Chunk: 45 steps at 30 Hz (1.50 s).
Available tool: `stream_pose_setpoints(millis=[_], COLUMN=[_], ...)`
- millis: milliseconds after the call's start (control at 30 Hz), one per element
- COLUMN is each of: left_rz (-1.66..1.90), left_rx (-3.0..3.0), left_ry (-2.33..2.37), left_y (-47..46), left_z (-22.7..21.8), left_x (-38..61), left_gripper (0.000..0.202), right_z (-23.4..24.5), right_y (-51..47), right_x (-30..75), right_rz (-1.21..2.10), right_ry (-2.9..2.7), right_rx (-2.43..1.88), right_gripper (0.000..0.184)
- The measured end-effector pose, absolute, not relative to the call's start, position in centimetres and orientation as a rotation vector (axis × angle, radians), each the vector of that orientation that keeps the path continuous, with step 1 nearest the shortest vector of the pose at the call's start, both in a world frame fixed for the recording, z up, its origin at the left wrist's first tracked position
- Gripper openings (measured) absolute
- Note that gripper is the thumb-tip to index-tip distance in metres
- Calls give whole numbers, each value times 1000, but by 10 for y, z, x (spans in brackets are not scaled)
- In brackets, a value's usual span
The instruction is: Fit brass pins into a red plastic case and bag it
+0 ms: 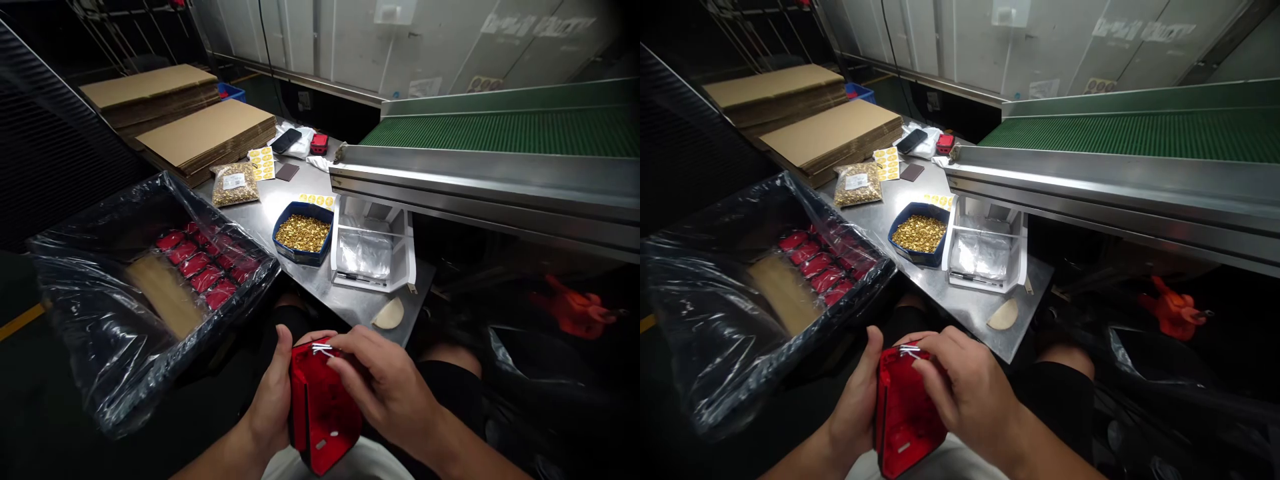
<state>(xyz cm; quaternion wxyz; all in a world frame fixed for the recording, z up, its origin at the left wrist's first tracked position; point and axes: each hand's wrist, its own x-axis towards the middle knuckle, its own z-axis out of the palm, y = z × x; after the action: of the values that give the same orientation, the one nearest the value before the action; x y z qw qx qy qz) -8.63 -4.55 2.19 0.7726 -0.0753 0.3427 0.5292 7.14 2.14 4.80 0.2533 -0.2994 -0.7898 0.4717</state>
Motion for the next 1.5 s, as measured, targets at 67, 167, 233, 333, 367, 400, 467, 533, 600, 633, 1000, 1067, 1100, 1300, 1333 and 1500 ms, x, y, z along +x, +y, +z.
stream_pose_setpoints(millis=[67, 167, 233, 333, 367, 400, 467, 533, 600, 633, 1000, 1067, 1100, 1300, 1333, 1500], left_rz=[1152, 1152, 1131, 1107, 1122, 1147, 1196, 1219, 1220, 1219, 1194, 1195, 1194, 1167, 1146, 1073], left_rx=[-168, -180, -175, -136, -110, -83, -25, 20, 42, 47, 30, 4, -20, -247, -300, -402], left_ry=[725, 709, 725, 770, 782, 791, 799, 796, 787, 784, 805, 809, 813, 796, 781, 816], left_y=[-45, -44, -44, -46, -46, -47, -47, -47, -47, -47, -48, -47, -46, -42, -41, -35], left_z=[23, 24, 24, 24, 25, 25, 26, 26, 26, 25, 21, 22, 22, 24, 23, 15], left_x=[-87, -88, -88, -88, -88, -87, -87, -86, -86, -86, -87, -87, -87, -88, -87, -73], left_gripper=[73, 73, 74, 75, 74, 73, 70, 69, 69, 70, 74, 74, 74, 70, 70, 68], right_z=[46, 44, 44, 48, 49, 51, 52, 52, 51, 50, 51, 50, 49, 39, 36, 22], right_y=[19, 14, 10, 4, 1, -1, -4, -6, -6, -6, -4, -4, -5, -12, -14, -18], right_x=[74, 76, 75, 72, 70, 68, 64, 61, 58, 57, 53, 54, 56, 69, 70, 64], right_rz=[1259, 1223, 1179, 1181, 1218, 1260, 1335, 1378, 1413, 1425, 1493, 1502, 1509, 1168, 1034, 774], right_ry=[-2079, -2041, -2063, -2074, -2068, -2059, -2049, -2047, -2033, -2024, -1945, -1891, -1855, -1859, -1920, -2005], right_rx=[-880, -926, -937, -980, -1006, -1036, -1095, -1138, -1159, -1157, -1114, -1103, -1097, -978, -891, -740], right_gripper=[27, 26, 23, 18, 17, 16, 16, 16, 17, 17, 13, 13, 13, 18, 20, 21])
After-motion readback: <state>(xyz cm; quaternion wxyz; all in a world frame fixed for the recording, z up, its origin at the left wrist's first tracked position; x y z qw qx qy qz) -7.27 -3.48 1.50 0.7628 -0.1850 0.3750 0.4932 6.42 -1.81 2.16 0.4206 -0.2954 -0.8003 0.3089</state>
